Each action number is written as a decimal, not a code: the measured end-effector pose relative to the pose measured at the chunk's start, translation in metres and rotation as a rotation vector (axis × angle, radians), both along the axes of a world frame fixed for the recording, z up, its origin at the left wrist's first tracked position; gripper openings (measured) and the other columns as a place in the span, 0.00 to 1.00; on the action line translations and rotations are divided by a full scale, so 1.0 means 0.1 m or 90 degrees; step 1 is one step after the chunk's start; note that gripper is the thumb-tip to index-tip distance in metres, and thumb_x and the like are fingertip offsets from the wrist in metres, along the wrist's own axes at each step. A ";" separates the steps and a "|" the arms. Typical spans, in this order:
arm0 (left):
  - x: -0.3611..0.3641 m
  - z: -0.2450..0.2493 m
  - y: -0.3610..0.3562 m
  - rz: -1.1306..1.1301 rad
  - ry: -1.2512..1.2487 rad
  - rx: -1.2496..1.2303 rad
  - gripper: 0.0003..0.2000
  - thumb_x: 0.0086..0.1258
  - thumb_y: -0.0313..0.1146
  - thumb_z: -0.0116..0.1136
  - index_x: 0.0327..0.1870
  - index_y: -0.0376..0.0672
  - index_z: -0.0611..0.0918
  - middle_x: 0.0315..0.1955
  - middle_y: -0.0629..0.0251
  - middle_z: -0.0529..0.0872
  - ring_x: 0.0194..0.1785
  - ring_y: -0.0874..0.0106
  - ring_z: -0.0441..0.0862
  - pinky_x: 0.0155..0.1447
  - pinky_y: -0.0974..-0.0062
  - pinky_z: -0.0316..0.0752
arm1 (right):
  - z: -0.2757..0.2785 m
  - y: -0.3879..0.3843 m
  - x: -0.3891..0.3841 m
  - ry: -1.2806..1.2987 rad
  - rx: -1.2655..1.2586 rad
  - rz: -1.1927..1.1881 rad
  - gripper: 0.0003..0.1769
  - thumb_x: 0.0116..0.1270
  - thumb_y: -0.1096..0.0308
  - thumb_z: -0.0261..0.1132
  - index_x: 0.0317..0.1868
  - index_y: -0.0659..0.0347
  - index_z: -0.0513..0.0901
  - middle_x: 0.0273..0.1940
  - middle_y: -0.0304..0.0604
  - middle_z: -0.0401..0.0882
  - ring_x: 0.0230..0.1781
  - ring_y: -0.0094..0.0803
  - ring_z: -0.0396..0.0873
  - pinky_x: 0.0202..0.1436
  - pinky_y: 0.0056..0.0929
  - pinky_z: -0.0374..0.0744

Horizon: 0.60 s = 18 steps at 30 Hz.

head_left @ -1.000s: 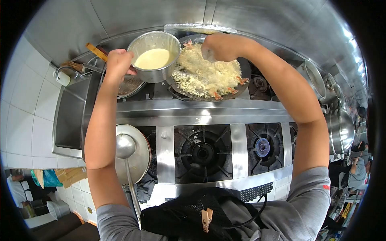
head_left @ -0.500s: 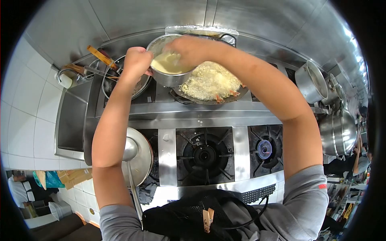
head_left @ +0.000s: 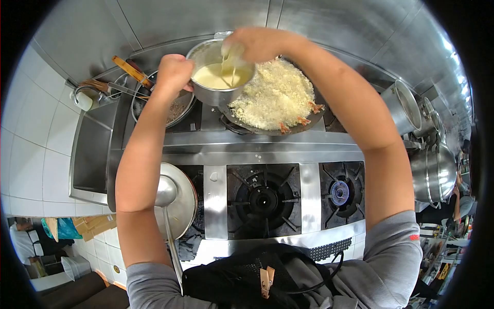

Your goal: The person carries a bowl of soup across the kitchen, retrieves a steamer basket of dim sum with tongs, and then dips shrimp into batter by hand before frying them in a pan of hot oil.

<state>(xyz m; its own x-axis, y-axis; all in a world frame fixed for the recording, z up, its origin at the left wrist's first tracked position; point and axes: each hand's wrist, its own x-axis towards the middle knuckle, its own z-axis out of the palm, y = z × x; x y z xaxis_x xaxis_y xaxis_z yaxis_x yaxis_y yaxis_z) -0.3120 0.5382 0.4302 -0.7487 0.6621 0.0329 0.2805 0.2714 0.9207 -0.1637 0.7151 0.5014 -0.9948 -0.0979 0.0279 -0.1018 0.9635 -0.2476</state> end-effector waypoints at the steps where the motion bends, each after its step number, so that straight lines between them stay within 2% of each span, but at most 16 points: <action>1: -0.07 0.01 -0.04 0.016 -0.007 0.019 0.07 0.62 0.28 0.56 0.31 0.31 0.81 0.25 0.57 0.83 0.24 0.67 0.82 0.23 0.72 0.81 | 0.08 0.04 0.04 0.098 0.012 -0.006 0.17 0.56 0.69 0.66 0.47 0.60 0.83 0.43 0.52 0.84 0.44 0.45 0.82 0.49 0.38 0.79; 5: -0.36 0.05 -0.17 0.064 -0.011 0.036 0.07 0.62 0.28 0.55 0.30 0.31 0.80 0.25 0.56 0.83 0.19 0.67 0.81 0.21 0.73 0.81 | 0.29 0.22 0.04 0.122 0.056 -0.001 0.13 0.56 0.69 0.65 0.42 0.62 0.84 0.39 0.53 0.84 0.41 0.46 0.83 0.46 0.39 0.79; 7: -0.49 0.05 -0.22 0.072 -0.019 0.052 0.07 0.62 0.28 0.54 0.30 0.31 0.79 0.25 0.56 0.82 0.19 0.67 0.81 0.21 0.73 0.81 | 0.28 0.26 -0.03 0.049 0.088 -0.046 0.11 0.51 0.68 0.62 0.33 0.66 0.85 0.34 0.63 0.82 0.37 0.57 0.82 0.41 0.47 0.78; 8: -0.53 0.05 -0.24 0.077 -0.025 0.070 0.07 0.62 0.27 0.54 0.31 0.31 0.79 0.24 0.56 0.82 0.19 0.68 0.81 0.22 0.73 0.82 | 0.25 0.25 -0.06 0.049 0.087 -0.043 0.11 0.51 0.68 0.62 0.33 0.66 0.85 0.34 0.63 0.82 0.37 0.57 0.82 0.41 0.47 0.78; 10: -0.60 0.05 -0.28 0.080 -0.027 0.072 0.07 0.62 0.27 0.54 0.31 0.31 0.79 0.24 0.56 0.82 0.19 0.68 0.81 0.22 0.73 0.82 | 0.18 0.22 -0.12 0.030 0.143 -0.129 0.11 0.50 0.68 0.63 0.33 0.65 0.85 0.34 0.63 0.82 0.37 0.57 0.82 0.40 0.48 0.78; 14: -0.64 0.05 -0.35 0.084 -0.048 0.087 0.07 0.62 0.27 0.54 0.31 0.30 0.78 0.25 0.55 0.82 0.19 0.67 0.82 0.22 0.74 0.84 | -0.19 0.58 -0.48 0.088 0.084 -0.106 0.11 0.48 0.68 0.64 0.31 0.65 0.85 0.32 0.63 0.82 0.34 0.58 0.81 0.38 0.48 0.78; 16: -0.62 0.05 -0.36 0.089 -0.047 0.077 0.08 0.62 0.28 0.54 0.31 0.30 0.78 0.25 0.54 0.82 0.19 0.67 0.82 0.22 0.74 0.84 | -0.30 0.80 -0.63 0.101 0.114 -0.039 0.11 0.48 0.69 0.64 0.32 0.65 0.85 0.31 0.63 0.81 0.34 0.59 0.81 0.37 0.49 0.78; 18: -0.62 0.04 -0.36 0.090 -0.047 0.070 0.08 0.62 0.28 0.54 0.32 0.29 0.78 0.25 0.54 0.82 0.19 0.67 0.82 0.22 0.74 0.84 | -0.35 1.00 -0.70 0.107 0.128 -0.041 0.11 0.48 0.70 0.63 0.32 0.64 0.85 0.31 0.64 0.81 0.33 0.59 0.81 0.37 0.49 0.78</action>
